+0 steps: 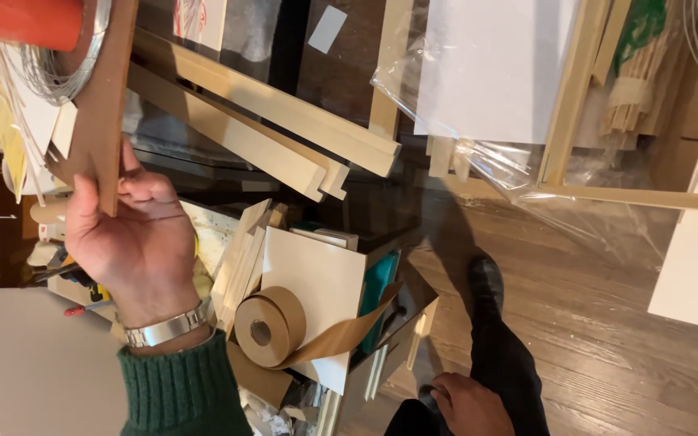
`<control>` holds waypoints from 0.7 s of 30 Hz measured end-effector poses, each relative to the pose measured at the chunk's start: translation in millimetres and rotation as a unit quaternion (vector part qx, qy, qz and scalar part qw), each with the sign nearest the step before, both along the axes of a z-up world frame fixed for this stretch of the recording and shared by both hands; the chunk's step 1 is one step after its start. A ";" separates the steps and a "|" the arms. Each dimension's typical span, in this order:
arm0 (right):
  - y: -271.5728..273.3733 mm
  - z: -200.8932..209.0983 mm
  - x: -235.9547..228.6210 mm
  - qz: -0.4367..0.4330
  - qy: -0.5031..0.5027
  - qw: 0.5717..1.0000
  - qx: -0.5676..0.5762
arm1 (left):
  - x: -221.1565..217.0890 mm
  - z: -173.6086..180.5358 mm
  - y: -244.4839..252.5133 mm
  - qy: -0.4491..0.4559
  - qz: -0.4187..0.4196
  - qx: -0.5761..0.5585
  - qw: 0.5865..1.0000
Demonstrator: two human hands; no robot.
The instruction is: Preparing and assembly of artwork components into a frame.
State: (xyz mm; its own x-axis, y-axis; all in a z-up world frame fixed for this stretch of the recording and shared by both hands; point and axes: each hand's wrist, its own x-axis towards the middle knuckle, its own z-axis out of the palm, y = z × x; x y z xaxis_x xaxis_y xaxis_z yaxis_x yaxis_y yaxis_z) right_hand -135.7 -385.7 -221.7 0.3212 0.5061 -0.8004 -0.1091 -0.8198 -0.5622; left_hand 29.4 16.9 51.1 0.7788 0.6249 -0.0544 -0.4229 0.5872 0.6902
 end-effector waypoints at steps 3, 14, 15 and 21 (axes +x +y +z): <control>2.7 1.2 0.9 0.006 -0.005 1.000 0.007 | -1.3 1.2 1.6 -0.004 -0.003 -0.004 1.000; 13.8 16.8 6.0 -0.014 -0.001 1.000 0.018 | 4.1 -8.5 -10.8 0.006 -0.001 0.005 1.000; 15.8 21.6 6.8 -0.014 0.000 1.000 0.017 | 2.5 -15.9 -10.4 0.006 -0.001 0.004 1.000; 9.0 2.1 -11.1 -0.005 0.005 1.000 0.011 | 7.8 -45.4 -24.5 0.083 0.053 -0.087 0.991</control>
State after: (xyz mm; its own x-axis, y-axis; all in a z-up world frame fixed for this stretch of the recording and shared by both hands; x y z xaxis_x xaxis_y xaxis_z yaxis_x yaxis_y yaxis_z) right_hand -146.8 -376.7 -219.6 0.3177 0.5205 -0.7926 -0.1234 -0.8061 -0.5788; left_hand 37.2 -7.6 5.7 0.6813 0.6722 -0.2897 -0.3778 0.6619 0.6475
